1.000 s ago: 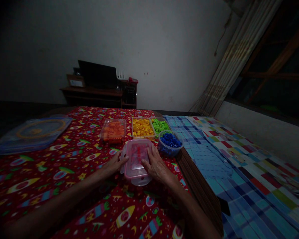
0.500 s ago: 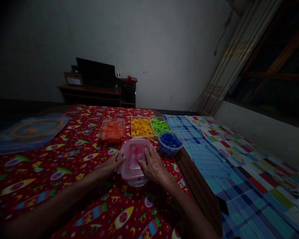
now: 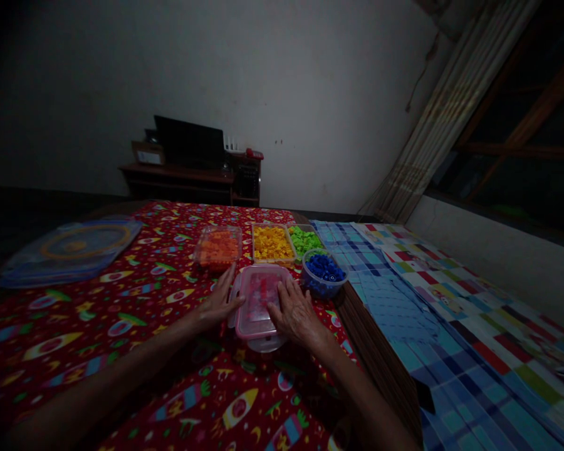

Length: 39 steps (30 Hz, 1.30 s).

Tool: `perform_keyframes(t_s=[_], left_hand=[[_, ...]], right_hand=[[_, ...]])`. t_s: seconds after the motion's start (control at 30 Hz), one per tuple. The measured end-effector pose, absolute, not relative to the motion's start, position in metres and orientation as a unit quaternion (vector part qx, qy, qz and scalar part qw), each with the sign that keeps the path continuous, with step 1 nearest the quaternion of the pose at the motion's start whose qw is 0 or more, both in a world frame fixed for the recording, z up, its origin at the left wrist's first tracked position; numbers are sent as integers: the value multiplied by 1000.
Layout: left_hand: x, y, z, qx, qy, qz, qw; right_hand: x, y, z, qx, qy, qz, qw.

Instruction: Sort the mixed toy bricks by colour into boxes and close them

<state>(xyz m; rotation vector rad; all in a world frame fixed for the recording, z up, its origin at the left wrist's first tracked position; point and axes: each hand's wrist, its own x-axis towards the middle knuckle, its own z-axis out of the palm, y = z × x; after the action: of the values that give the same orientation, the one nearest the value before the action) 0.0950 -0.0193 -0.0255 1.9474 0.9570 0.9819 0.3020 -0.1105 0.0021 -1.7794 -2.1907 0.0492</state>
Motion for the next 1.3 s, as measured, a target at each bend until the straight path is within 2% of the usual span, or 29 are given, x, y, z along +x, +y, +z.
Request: perform_keyframes(t_s=[0.07,0.17,0.33,0.47,0.63,0.77,0.9,1.03,1.1,1.17,1.3], left_hand=[[94,-11,-21,826,356,328,287],[95,-6,-17,871,354,262,217],[96,-11,-17,890,351,267,117],[95,-15,-17,885,348,291,105],[94,-15,-18,877,322,322,153],[92,-11,-16,897,281,300,165],[77,-8,-5,906,271,302,118],[35,6,7,874,350,330,67],[3,19,8,853,390,345,37],[-36,34,7,835,422,354,5],[-109,56,4,786,500,361,-51]], right_hand=[[304,-111,3,-603,-783,-5,152],[305,-111,1,-601,-785,-29,146],[301,-109,-1,-618,-769,-42,154],[296,-109,1,-625,-761,-56,163],[297,-108,3,-626,-763,-43,154],[305,-104,-4,-613,-773,-28,160],[315,-99,-8,-587,-770,-69,240],[323,-89,15,-547,-773,-67,314],[323,-77,35,-532,-798,-20,284],[316,-58,54,-544,-810,6,219],[284,-1,74,-588,-801,-34,111]])
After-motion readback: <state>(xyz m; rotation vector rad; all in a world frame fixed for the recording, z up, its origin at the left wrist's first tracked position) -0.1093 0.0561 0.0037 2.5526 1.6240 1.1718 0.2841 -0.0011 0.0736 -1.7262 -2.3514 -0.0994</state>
